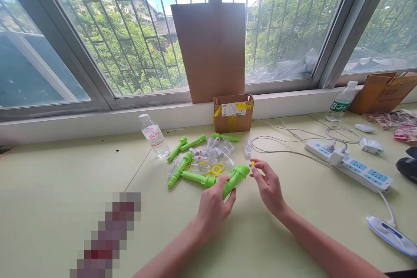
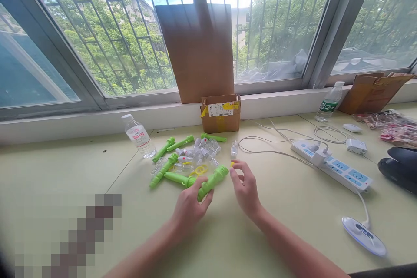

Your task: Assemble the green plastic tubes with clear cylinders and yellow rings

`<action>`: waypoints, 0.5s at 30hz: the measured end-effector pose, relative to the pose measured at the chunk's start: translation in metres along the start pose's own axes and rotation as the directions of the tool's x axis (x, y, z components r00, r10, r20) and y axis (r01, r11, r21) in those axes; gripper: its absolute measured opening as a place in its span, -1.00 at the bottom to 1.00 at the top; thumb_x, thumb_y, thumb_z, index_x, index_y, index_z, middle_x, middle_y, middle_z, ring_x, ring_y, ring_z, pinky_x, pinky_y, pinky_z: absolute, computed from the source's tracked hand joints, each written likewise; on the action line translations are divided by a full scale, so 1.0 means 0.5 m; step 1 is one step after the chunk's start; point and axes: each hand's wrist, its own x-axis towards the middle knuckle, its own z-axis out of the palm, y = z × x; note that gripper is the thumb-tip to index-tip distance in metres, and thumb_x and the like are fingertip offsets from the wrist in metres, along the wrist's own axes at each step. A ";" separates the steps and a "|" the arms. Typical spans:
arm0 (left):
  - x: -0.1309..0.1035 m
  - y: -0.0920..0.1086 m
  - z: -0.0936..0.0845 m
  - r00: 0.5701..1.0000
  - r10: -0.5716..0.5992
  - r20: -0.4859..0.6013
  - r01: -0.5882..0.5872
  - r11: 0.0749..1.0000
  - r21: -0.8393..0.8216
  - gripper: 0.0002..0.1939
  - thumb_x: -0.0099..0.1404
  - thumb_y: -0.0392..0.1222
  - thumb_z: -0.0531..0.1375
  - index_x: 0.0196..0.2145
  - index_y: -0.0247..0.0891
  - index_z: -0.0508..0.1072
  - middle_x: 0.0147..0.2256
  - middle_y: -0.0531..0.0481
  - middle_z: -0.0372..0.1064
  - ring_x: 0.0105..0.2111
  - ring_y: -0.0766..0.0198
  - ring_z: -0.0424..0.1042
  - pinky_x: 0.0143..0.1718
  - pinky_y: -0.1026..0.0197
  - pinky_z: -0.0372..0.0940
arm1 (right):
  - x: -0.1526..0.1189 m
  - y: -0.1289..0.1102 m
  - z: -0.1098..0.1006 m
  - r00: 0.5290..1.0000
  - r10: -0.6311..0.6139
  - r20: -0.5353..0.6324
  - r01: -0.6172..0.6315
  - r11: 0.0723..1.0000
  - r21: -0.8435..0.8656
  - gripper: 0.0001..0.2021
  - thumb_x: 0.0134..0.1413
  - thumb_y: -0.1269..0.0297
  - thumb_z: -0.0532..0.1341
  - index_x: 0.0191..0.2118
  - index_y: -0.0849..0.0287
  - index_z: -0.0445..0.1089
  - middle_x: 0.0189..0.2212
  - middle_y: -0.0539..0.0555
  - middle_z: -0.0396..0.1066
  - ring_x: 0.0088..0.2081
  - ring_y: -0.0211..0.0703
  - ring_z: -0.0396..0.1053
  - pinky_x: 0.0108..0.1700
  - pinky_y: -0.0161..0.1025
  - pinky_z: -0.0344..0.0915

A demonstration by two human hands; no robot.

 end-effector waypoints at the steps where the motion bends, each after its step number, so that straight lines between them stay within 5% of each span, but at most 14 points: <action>1: 0.002 -0.003 -0.002 1.000 0.012 -0.007 -0.012 1.000 0.009 -0.79 0.26 -0.14 0.11 -0.13 -0.15 0.30 -0.47 0.09 0.42 -0.58 0.29 0.37 -0.55 0.29 0.15 | 0.003 0.000 -0.003 1.000 -0.005 -0.010 0.005 1.000 -0.007 -0.81 0.19 0.11 0.11 -0.26 0.12 0.32 -0.03 0.14 0.32 -0.02 -0.03 0.30 -0.18 -0.13 0.40; 6: 0.006 -0.014 -0.009 0.994 0.099 -0.036 -0.097 0.994 0.052 -0.80 0.26 -0.12 0.15 -0.16 -0.17 0.34 -0.40 0.05 0.48 -0.51 0.29 0.43 -0.51 0.30 0.21 | 0.007 -0.001 -0.006 0.996 0.027 0.083 -0.030 0.999 0.037 -0.79 0.19 0.11 0.11 -0.25 0.13 0.36 -0.20 0.11 0.40 -0.20 -0.10 0.37 -0.20 -0.14 0.38; 15: 0.015 -0.028 -0.015 0.945 0.314 -0.088 -0.296 0.939 0.172 -0.84 0.27 -0.19 0.14 -0.18 -0.22 0.34 -0.34 0.02 0.49 -0.39 0.29 0.48 -0.44 0.32 0.26 | 0.007 -0.003 -0.007 0.987 0.038 0.156 -0.053 0.994 0.097 -0.74 0.19 0.09 0.12 -0.14 0.13 0.38 -0.22 0.11 0.44 -0.21 -0.09 0.39 -0.20 -0.15 0.39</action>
